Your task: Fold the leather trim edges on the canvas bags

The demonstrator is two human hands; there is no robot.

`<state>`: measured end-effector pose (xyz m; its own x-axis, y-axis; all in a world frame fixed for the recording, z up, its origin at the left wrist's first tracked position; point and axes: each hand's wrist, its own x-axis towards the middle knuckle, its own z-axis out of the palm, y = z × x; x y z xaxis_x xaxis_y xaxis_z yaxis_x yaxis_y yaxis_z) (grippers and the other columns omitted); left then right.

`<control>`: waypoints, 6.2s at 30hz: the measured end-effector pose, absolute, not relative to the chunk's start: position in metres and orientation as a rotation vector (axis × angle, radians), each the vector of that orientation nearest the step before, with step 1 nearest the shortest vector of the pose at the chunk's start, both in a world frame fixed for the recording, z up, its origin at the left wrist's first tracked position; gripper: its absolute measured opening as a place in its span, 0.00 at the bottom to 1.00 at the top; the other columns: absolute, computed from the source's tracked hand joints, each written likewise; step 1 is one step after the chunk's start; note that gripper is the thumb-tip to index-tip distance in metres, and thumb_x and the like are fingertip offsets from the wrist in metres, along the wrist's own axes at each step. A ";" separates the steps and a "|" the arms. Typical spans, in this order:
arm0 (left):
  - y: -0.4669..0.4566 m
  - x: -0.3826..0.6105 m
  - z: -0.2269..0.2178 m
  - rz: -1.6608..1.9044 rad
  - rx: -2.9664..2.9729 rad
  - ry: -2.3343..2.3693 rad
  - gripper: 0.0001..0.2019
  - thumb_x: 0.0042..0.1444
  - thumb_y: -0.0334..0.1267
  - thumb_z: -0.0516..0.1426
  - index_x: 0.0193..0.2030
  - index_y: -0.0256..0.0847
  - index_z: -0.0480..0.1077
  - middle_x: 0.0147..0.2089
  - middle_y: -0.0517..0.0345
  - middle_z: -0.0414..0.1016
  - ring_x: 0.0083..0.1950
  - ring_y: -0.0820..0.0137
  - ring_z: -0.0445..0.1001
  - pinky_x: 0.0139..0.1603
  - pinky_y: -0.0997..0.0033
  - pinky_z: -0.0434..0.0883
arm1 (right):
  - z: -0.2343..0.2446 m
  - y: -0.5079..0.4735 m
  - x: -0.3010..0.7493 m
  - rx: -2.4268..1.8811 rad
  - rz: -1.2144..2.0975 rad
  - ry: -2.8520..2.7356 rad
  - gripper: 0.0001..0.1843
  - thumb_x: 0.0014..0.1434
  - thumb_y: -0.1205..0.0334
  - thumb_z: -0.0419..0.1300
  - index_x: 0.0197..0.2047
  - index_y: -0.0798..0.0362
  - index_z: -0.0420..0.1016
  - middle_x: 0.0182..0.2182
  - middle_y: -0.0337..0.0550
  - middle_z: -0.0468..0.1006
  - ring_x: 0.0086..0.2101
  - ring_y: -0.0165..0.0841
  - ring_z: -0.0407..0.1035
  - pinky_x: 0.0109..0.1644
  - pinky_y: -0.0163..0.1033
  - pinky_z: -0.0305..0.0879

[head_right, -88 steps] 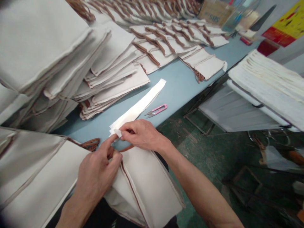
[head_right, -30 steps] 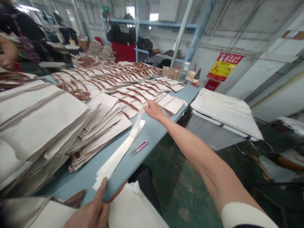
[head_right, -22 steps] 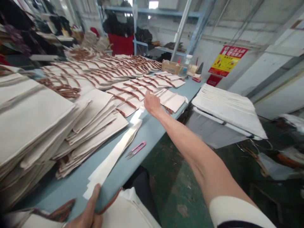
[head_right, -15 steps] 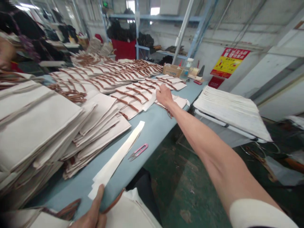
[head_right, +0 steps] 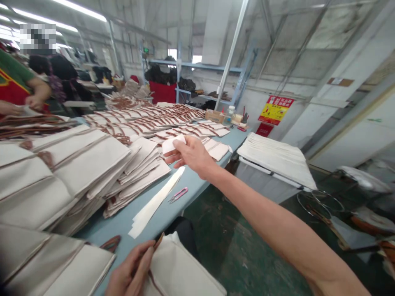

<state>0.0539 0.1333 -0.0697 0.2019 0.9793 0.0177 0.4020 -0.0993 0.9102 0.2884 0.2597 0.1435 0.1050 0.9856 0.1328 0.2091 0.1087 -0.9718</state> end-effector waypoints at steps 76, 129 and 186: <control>0.026 0.004 -0.045 0.719 1.592 1.310 0.11 0.62 0.37 0.61 0.27 0.43 0.74 0.23 0.66 0.72 0.23 0.74 0.70 0.26 0.79 0.66 | -0.015 0.044 0.196 -1.494 1.532 -1.173 0.11 0.65 0.55 0.59 0.32 0.51 0.71 0.25 0.33 0.69 0.27 0.28 0.61 0.32 0.33 0.59; 0.049 0.024 -0.004 0.681 1.128 1.235 0.22 0.63 0.54 0.62 0.26 0.39 0.76 0.21 0.60 0.72 0.23 0.73 0.64 0.23 0.77 0.62 | 0.022 0.015 0.184 -1.696 1.121 -1.165 0.10 0.59 0.57 0.64 0.28 0.52 0.80 0.16 0.34 0.75 0.16 0.26 0.64 0.19 0.28 0.57; 0.024 0.038 -0.022 0.941 1.316 1.515 0.17 0.68 0.45 0.58 0.34 0.39 0.84 0.26 0.61 0.82 0.25 0.72 0.76 0.25 0.80 0.70 | -0.028 0.017 0.161 -1.657 0.422 -1.410 0.08 0.68 0.61 0.63 0.35 0.51 0.78 0.24 0.34 0.84 0.23 0.29 0.79 0.31 0.31 0.67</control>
<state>0.0375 0.0245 -0.0223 -0.0375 0.9891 -0.1422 0.3110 0.1468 0.9390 0.1608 0.0173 -0.0284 0.2937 0.9139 0.2801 0.6100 0.0465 -0.7911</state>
